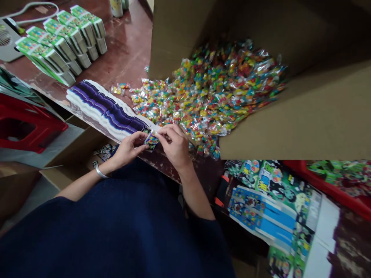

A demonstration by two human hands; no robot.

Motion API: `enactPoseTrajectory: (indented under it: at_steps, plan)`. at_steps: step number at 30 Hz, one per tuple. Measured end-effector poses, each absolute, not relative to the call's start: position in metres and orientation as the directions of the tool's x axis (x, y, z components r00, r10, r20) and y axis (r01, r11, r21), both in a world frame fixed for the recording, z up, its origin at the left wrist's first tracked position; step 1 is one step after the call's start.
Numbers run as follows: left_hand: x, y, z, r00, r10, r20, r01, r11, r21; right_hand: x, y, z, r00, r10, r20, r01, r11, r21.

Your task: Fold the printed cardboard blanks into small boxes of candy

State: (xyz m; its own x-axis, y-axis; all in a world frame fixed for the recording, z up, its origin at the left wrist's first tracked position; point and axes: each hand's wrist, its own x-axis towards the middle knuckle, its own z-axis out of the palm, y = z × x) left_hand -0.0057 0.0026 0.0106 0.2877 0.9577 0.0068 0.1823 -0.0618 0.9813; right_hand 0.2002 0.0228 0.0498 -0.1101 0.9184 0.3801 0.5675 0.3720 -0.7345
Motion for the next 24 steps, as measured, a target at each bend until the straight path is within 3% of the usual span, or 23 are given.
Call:
enactPoseTrajectory:
  at_steps: [3,5,7,10,13,18,24]
  plan:
    - [-0.003,0.000,0.008,0.237,0.971,0.032,0.076,-0.051,0.996,0.201,0.024,0.045,-0.139,0.900,0.413,0.555,0.417,-0.720]
    - [-0.002,-0.003,0.007,0.225,0.974,0.043,-0.005,-0.043,0.999,0.202,0.022,0.041,-0.192,0.916,0.353,0.484,0.401,-0.778]
    - [-0.002,-0.004,0.008,0.250,0.967,0.040,-0.071,-0.023,0.997,0.202,0.017,0.034,-0.211,0.942,0.260,0.363,0.322,-0.874]
    - [-0.002,-0.003,0.011,0.300,0.953,0.038,-0.139,0.005,0.990,0.199,0.009,0.019,-0.107,0.979,0.176,0.209,0.195,-0.958]
    - [-0.001,-0.002,0.013,0.344,0.939,0.020,-0.197,0.051,0.979,0.194,0.004,0.006,-0.001,0.981,0.192,0.210,0.188,-0.960]
    - [0.000,0.000,0.014,0.369,0.929,-0.015,-0.240,0.111,0.964,0.187,0.004,0.006,-0.007,0.962,0.271,0.253,0.264,-0.931]
    - [0.001,0.002,0.015,0.320,0.946,-0.055,-0.335,0.167,0.927,0.174,0.011,0.018,0.067,0.973,0.220,0.034,0.219,-0.975]
